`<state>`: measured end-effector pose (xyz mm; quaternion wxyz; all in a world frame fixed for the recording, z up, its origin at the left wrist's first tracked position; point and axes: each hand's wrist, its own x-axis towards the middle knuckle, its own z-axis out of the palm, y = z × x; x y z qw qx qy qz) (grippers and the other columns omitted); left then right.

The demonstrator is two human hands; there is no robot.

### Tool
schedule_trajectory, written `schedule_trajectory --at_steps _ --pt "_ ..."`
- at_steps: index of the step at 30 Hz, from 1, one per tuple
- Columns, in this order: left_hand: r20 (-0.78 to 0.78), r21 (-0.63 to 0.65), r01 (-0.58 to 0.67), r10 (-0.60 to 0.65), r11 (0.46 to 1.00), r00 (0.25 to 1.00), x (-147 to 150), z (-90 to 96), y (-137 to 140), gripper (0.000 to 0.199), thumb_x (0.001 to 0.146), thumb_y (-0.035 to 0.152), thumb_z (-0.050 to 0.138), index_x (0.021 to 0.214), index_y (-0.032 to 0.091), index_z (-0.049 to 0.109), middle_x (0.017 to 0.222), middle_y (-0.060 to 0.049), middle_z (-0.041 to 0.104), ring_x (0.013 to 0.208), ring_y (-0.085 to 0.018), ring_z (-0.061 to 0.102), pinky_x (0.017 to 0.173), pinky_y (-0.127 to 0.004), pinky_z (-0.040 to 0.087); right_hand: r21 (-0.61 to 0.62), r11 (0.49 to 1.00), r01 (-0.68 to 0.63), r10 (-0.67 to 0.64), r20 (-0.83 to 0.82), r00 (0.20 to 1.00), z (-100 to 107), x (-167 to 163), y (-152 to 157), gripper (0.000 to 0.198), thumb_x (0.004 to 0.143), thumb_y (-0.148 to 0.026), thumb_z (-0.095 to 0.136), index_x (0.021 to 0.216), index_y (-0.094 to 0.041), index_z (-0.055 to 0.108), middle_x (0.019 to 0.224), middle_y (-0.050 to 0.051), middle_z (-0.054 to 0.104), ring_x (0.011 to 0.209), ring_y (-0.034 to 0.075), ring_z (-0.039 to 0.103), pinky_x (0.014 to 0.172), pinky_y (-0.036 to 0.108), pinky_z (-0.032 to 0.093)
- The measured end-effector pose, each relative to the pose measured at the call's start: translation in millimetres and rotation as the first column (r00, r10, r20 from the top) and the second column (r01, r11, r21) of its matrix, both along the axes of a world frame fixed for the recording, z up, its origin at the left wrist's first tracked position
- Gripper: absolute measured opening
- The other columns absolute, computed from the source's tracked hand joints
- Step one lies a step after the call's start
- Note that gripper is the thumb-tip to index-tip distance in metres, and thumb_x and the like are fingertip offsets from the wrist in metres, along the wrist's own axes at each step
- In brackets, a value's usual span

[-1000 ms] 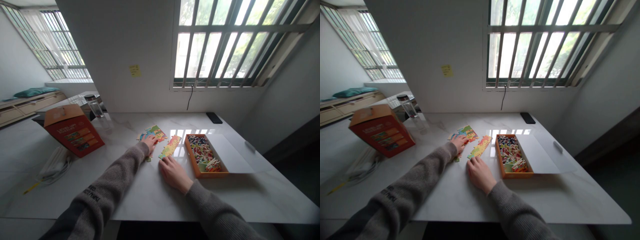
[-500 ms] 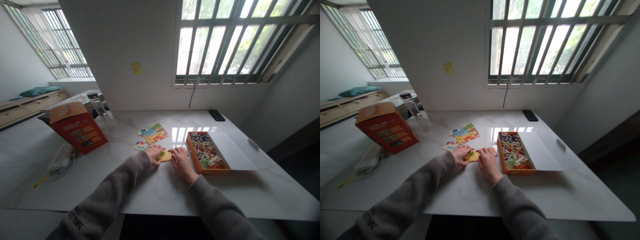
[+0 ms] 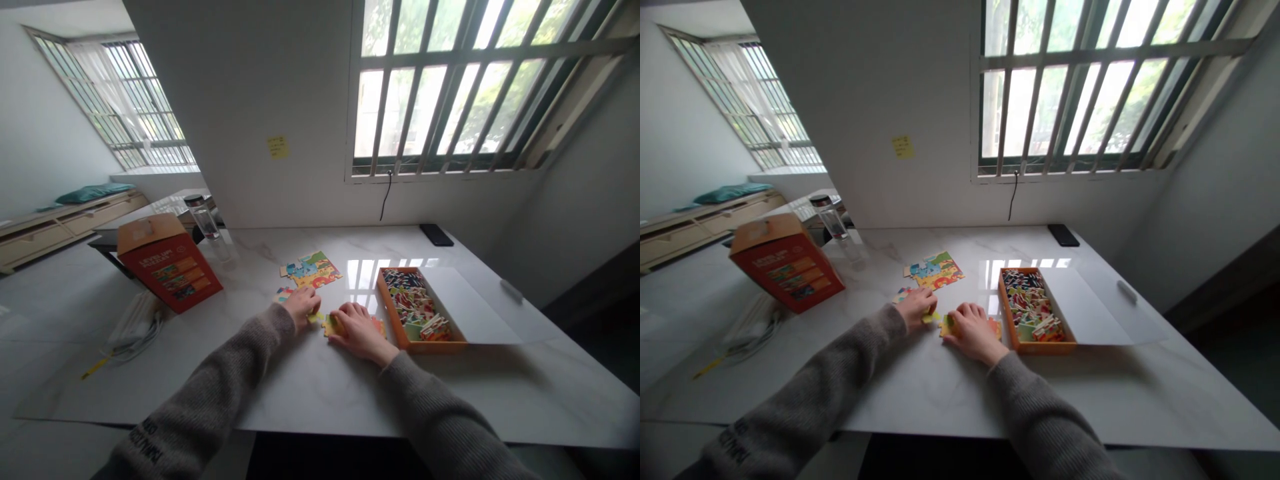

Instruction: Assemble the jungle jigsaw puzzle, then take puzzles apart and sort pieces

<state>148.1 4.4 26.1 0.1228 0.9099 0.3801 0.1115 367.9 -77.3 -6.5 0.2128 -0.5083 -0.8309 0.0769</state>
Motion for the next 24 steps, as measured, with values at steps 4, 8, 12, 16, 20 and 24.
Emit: schedule_trajectory --at_steps 4,8,12,16,20,24 --pt "0.498 -0.417 0.025 0.205 0.909 0.843 3 -0.7 -9 0.026 0.082 0.039 0.064 0.086 0.021 0.046 0.075 0.001 0.057 0.066 -0.017 0.06 0.062 -0.029 0.047 -0.03 1.0 0.011 -0.011 -0.024 1.0 2 -1 -2 0.05 0.08 -0.049 0.074 0.121 -0.026 0.057 0.117 0.008 0.056 0.111 0.026 0.049 0.099 0.041 0.038" --pt "0.735 -0.577 0.157 0.426 0.802 0.527 19 -7.0 -23 0.045 0.075 0.053 0.071 0.085 0.021 0.042 0.073 0.001 0.061 0.06 -0.018 0.067 0.052 -0.028 0.051 -0.003 0.997 0.071 -0.071 -0.009 0.997 2 1 -3 0.058 0.081 -0.052 0.072 0.128 -0.024 0.053 0.118 0.01 0.054 0.111 0.028 0.048 0.097 0.042 0.039" --pt "0.742 -0.576 0.058 0.491 0.815 0.457 33 -14.9 -28 0.049 0.073 0.057 0.074 0.085 0.018 0.047 0.06 0.002 0.059 0.044 -0.016 0.062 0.036 -0.021 0.042 -0.006 0.992 0.124 -0.124 0.016 0.992 1 5 -4 0.047 0.079 -0.055 0.073 0.107 -0.021 0.059 0.112 0.01 0.055 0.106 0.029 0.049 0.092 0.042 0.04" --pt "0.716 -0.601 -0.041 0.56 0.798 0.417 34 -24.9 -23 0.052 0.071 0.051 0.077 0.1 0.018 0.05 0.065 0.004 0.06 0.033 -0.011 0.054 0.03 -0.019 0.037 -0.03 0.994 0.107 -0.107 -0.031 0.994 0 5 -2 0.046 0.074 -0.052 0.077 0.1 -0.021 0.055 0.108 0.009 0.057 0.102 0.029 0.05 0.09 0.042 0.04" --pt "0.706 -0.573 -0.138 0.572 0.808 0.417 29 -34.6 -17 0.043 0.075 0.046 0.074 0.101 0.019 0.052 0.082 0.001 0.062 0.036 -0.006 0.052 0.032 -0.019 0.038 -0.056 0.997 0.052 -0.059 -0.136 0.989 -2 4 -1 0.044 0.074 -0.039 0.08 0.103 -0.021 0.052 0.099 0.006 0.059 0.094 0.025 0.052 0.086 0.038 0.041" --pt "0.634 -0.632 -0.061 0.56 0.773 0.534 30 -35.4 -20 0.034 0.084 0.051 0.061 0.095 0.019 0.056 0.073 0.003 0.06 0.039 -0.007 0.052 0.034 -0.018 0.035 0.026 0.999 0.04 -0.03 -0.3 0.953 -3 3 -1 0.016 0.088 -0.021 0.06 0.101 -0.022 0.052 0.094 0.005 0.057 0.091 0.022 0.051 0.08 0.034 0.043"
